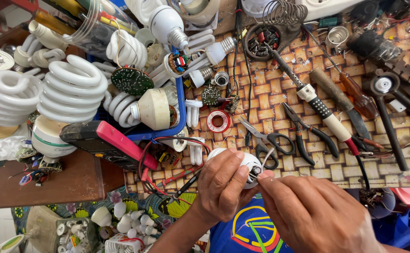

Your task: The person repairs a compact fluorescent light bulb by stripping wires, inserting them into the base, and securing them with pliers. They then attach a metal screw base to the bulb.

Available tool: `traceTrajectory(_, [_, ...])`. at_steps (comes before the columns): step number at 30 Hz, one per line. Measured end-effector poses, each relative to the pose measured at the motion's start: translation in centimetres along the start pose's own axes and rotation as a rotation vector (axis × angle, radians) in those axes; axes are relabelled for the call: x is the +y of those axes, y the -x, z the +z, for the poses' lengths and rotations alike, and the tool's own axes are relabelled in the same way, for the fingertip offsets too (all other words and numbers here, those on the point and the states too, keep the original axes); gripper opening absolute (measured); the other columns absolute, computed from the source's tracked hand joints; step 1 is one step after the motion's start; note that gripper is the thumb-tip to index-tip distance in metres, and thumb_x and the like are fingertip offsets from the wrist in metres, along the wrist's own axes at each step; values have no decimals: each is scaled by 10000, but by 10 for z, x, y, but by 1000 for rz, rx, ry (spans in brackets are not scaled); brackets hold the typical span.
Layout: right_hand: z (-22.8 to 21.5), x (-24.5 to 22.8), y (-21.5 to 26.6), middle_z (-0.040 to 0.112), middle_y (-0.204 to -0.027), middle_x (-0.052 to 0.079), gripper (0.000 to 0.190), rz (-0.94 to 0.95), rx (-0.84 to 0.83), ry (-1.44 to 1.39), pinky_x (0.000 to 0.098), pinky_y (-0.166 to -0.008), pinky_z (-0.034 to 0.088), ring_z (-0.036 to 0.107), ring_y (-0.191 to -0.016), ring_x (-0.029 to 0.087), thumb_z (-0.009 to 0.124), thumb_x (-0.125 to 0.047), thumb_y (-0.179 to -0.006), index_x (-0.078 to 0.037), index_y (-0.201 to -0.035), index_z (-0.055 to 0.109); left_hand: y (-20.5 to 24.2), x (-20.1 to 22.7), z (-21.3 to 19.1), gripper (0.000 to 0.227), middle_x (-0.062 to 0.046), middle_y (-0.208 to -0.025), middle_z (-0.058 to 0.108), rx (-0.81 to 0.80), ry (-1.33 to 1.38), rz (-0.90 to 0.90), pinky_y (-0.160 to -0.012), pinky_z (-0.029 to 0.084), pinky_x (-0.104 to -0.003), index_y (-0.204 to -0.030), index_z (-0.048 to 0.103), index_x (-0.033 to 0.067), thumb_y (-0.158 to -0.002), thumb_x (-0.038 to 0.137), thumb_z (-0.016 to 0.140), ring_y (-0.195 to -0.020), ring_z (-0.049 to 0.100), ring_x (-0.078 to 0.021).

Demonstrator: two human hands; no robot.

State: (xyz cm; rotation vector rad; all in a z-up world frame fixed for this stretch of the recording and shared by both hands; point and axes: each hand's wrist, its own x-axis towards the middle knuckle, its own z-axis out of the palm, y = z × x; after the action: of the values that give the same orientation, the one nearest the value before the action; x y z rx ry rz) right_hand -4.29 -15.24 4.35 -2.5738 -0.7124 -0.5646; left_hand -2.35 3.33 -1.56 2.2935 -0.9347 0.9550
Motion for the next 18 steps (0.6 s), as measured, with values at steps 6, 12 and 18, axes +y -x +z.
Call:
traceTrajectory(6, [5,-5,-4,621,-716,-10,61,58,75,-54,283,-610,486,584,-591,187,625,-100,-903,-136,-890,673,-1,0,3,378,-198,-1108,667,7,-51,39,-778,636,-390,-1148,504,2,-982,278,702,-941,737,-332])
traceTrajectory(12, [7,-10,2,646,-742,-38,72,99,92,87,288,-594,476,584,-596,172,660,-120,-913,-170,-911,713,-2,3,6,360,-189,-1130,657,-15,-67,15,-816,646,-400,-1169,513,16,-994,278,688,-960,728,-328])
traceTrajectory(18, [6,-10,1,655,-753,-38,53,68,109,183,280,-575,454,586,-601,158,673,-120,-937,-151,-919,712,-6,7,5,298,-192,-1165,625,-60,-59,-36,-815,631,-410,-1123,539,70,-981,264,716,-994,716,-339])
